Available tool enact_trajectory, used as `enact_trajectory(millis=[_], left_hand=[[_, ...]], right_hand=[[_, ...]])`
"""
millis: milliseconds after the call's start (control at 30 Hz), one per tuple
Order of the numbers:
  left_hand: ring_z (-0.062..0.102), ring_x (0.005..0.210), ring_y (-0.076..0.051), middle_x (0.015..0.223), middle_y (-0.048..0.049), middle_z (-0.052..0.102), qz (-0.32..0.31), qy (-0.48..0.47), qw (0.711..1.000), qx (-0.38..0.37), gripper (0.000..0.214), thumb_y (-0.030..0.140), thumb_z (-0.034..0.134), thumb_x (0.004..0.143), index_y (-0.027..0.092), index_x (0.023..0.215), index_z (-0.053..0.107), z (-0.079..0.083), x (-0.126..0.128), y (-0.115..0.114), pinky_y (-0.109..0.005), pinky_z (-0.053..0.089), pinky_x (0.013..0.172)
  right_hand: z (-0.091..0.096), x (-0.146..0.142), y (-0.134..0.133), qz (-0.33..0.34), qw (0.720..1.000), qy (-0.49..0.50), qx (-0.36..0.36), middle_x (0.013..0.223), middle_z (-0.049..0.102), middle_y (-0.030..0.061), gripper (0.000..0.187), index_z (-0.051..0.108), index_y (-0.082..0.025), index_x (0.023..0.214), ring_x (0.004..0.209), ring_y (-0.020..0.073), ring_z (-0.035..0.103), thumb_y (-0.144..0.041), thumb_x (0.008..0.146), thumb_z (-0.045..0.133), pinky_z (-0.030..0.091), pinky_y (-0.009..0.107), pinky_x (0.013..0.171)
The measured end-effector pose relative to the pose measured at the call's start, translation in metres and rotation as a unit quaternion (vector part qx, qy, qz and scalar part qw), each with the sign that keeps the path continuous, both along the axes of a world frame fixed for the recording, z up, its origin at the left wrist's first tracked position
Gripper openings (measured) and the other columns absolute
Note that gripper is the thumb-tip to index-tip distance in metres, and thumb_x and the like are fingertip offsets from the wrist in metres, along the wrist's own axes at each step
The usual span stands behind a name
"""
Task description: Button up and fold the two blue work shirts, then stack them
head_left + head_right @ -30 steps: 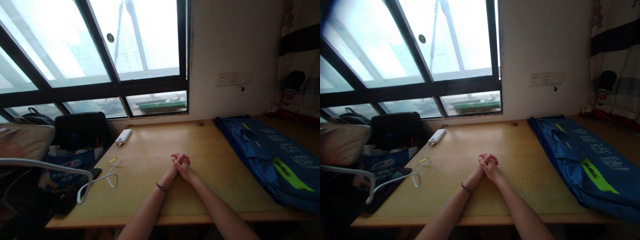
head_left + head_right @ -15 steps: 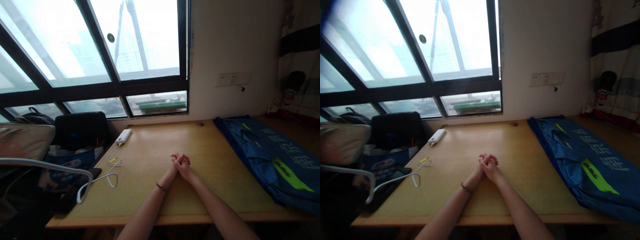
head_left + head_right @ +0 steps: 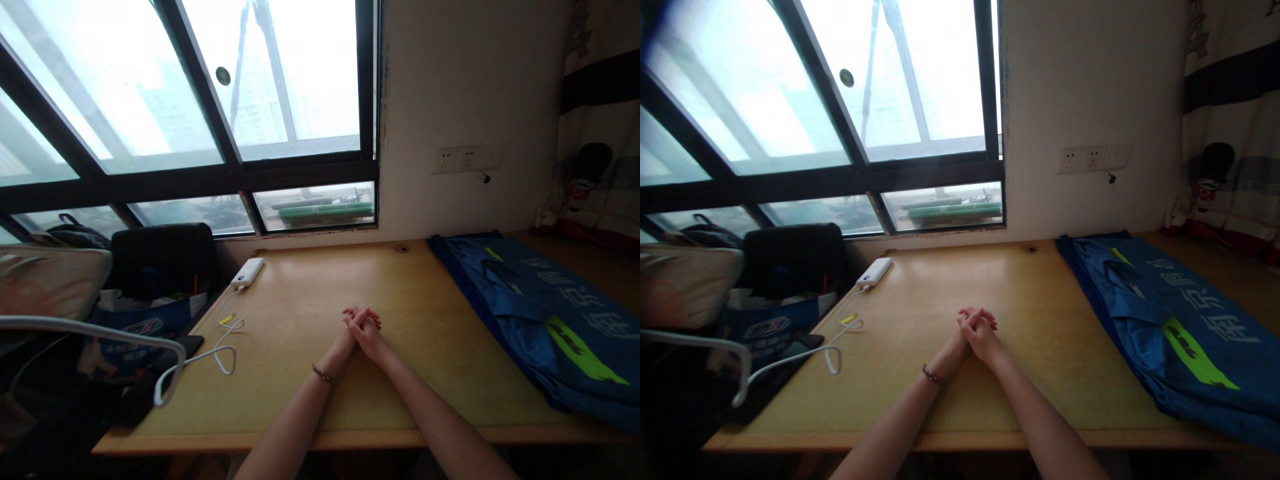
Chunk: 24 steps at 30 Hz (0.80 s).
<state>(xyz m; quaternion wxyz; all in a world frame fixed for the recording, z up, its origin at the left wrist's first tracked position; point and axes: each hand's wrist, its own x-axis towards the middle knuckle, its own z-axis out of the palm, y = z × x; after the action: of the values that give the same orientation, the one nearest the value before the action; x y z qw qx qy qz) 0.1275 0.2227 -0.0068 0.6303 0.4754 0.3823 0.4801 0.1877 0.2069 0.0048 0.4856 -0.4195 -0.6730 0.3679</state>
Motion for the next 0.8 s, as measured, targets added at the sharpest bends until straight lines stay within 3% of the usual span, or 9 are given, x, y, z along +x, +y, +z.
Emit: enact_trajectory(millis=[600,800], left_hand=[[0.056,0.068,-0.018,0.060,-0.0024,0.053,-0.031,-0.047,0.998,0.020,0.029,0.038,0.041,0.076,0.015,0.070,0.057,-0.0107,-0.0032,0.0046,-0.024,0.041,0.059],[0.056,0.065,-0.017,0.063,-0.0039,0.056,-0.031,-0.039,0.999,0.016,0.029,0.040,0.042,0.075,0.015,0.071,0.058,-0.0072,-0.0036,0.0020,-0.025,0.042,0.059]], right_hand=[[0.0007,-0.0003,-0.0009,-0.003,1.000,0.008,0.001,0.085,0.061,0.0033,0.027,0.056,-0.019,0.098,0.082,0.0164,0.057,-0.036,0.082,0.042,0.044,0.027,0.073],[0.0033,0.0006,-0.0029,-0.001,1.000,0.008,0.003,0.085,0.061,0.0033,0.027,0.056,-0.019,0.098,0.083,0.0161,0.057,-0.036,0.083,0.041,0.044,0.027,0.074]])
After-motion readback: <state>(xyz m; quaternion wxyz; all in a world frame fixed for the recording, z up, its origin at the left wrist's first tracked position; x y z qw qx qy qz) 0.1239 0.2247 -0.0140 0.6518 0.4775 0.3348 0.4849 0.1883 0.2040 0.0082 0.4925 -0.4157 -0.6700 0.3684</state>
